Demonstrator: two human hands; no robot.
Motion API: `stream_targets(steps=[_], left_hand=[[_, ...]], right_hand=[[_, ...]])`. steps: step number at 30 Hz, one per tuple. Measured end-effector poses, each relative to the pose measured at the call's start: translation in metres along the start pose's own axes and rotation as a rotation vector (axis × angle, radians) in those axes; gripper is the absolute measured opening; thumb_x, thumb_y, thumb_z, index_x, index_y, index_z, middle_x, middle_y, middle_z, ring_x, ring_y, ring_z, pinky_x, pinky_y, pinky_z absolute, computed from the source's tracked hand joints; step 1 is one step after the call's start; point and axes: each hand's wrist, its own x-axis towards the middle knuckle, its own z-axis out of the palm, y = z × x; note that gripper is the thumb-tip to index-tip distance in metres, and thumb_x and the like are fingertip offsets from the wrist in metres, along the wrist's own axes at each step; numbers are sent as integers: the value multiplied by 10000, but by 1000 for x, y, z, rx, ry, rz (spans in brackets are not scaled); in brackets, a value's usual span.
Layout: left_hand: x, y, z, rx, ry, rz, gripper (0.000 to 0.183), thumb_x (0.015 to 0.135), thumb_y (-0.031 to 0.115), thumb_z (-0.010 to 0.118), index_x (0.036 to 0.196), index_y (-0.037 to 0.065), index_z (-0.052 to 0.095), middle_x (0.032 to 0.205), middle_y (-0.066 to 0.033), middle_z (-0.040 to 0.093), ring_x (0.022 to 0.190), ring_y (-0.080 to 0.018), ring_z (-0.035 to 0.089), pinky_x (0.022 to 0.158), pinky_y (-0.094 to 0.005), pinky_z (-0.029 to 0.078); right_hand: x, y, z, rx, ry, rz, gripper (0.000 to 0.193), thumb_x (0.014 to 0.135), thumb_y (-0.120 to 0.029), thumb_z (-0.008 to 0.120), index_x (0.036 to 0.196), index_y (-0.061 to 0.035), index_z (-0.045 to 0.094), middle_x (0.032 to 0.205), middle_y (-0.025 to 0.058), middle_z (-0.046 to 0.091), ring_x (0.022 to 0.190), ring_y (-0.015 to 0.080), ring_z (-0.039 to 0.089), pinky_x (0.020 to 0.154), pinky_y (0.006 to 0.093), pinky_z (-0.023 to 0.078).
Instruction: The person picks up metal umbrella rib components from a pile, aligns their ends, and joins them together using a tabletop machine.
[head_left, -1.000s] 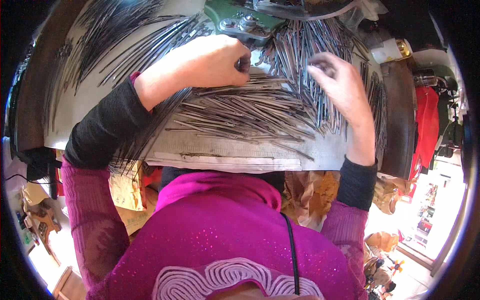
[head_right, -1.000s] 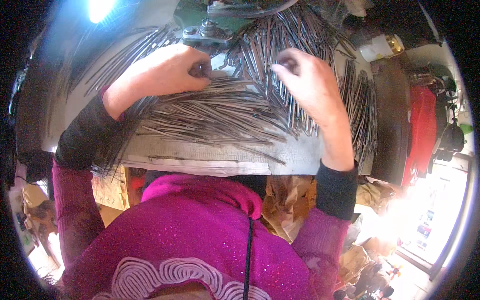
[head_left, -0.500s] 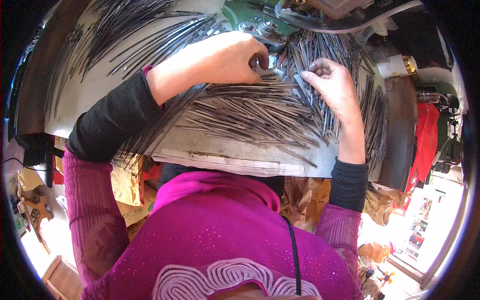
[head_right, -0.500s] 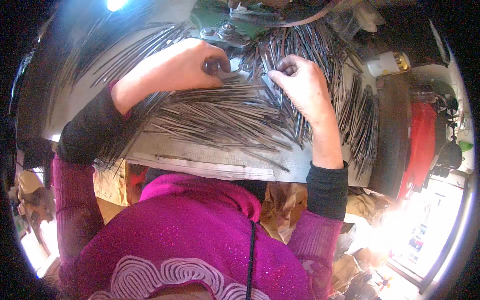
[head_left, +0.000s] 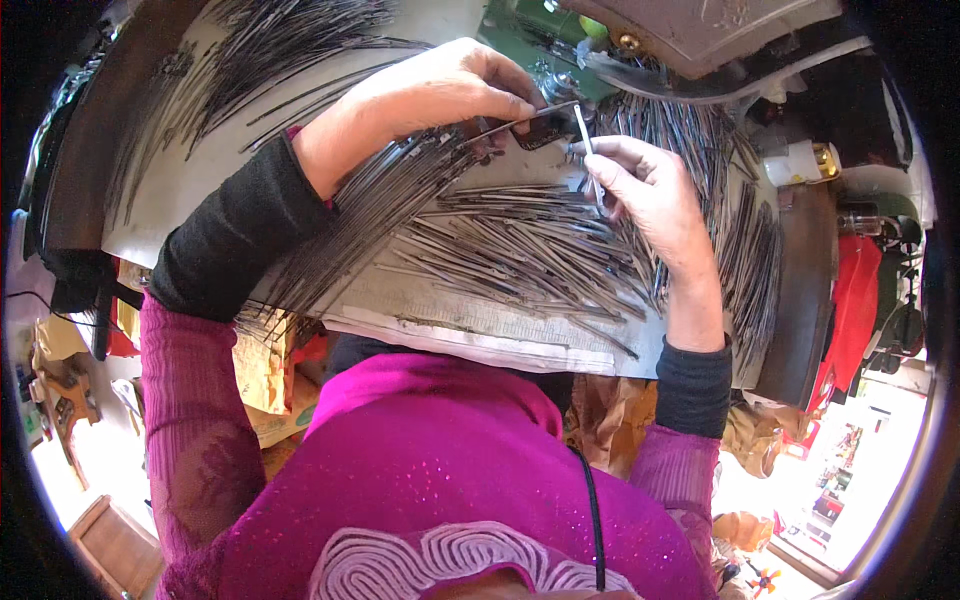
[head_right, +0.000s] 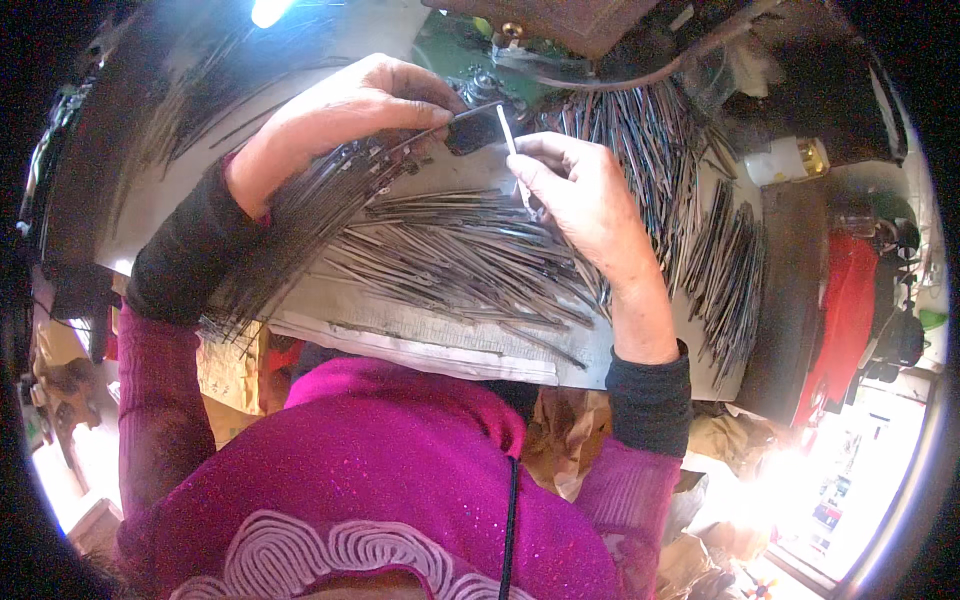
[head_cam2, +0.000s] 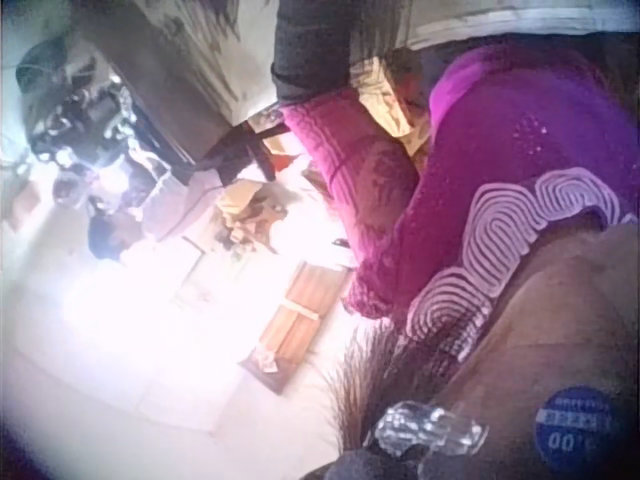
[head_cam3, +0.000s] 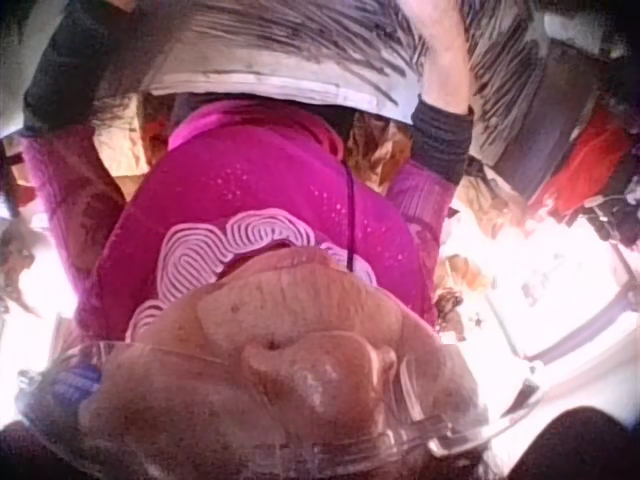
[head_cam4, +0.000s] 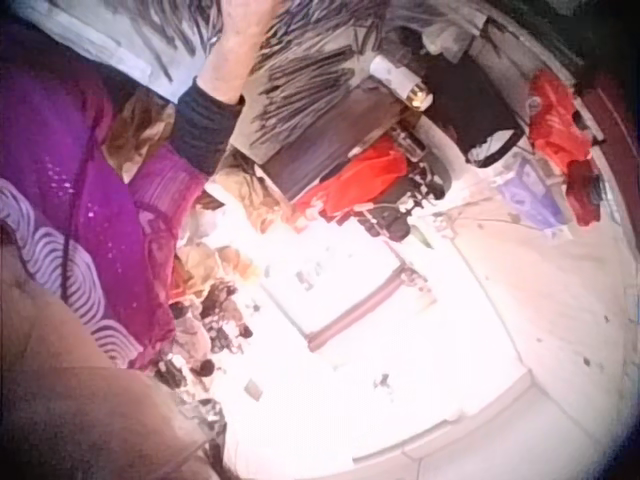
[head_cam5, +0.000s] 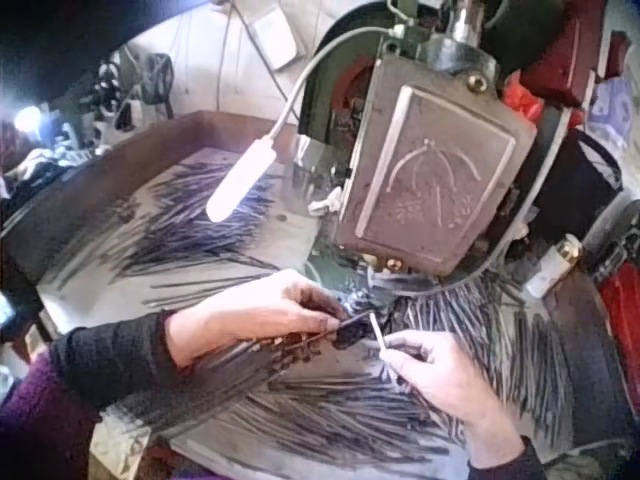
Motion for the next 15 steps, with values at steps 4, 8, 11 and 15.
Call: stream_targets(steps=[4, 8, 11, 15], left_hand=[[-3, 1, -3, -53, 20, -42, 275, 847, 130, 574, 1053, -51, 588, 819, -98, 640, 628, -136, 608, 542, -250, 522], [-5, 3, -2, -100, 48, -29, 275, 847, 128, 570, 1056, -49, 586, 823, -99, 637, 642, -143, 612, 542, -251, 523], [-4, 5, -1, -89, 59, -17, 270, 849, 130, 568, 1052, -46, 588, 824, -97, 636, 641, -142, 609, 538, -252, 524], [-12, 15, 5, -138, 155, -12, 260, 849, 133, 570, 1040, -42, 594, 818, -93, 634, 641, -137, 602, 534, -256, 527]], right_hand=[[2, -7, 6, 84, -56, 11, 248, 856, -163, 594, 1051, -9, 604, 687, 6, 596, 533, 30, 477, 479, 176, 375], [5, -6, 6, 110, -58, -16, 239, 859, -159, 592, 1043, -6, 606, 693, 0, 593, 539, 30, 480, 479, 176, 380], [6, -2, 5, 186, -40, -35, 235, 864, -157, 588, 1042, -4, 605, 695, -7, 587, 546, 31, 485, 480, 176, 386], [6, -2, 4, 196, -54, -38, 233, 870, -161, 585, 1041, -4, 605, 707, -11, 585, 554, 33, 493, 481, 177, 392]])
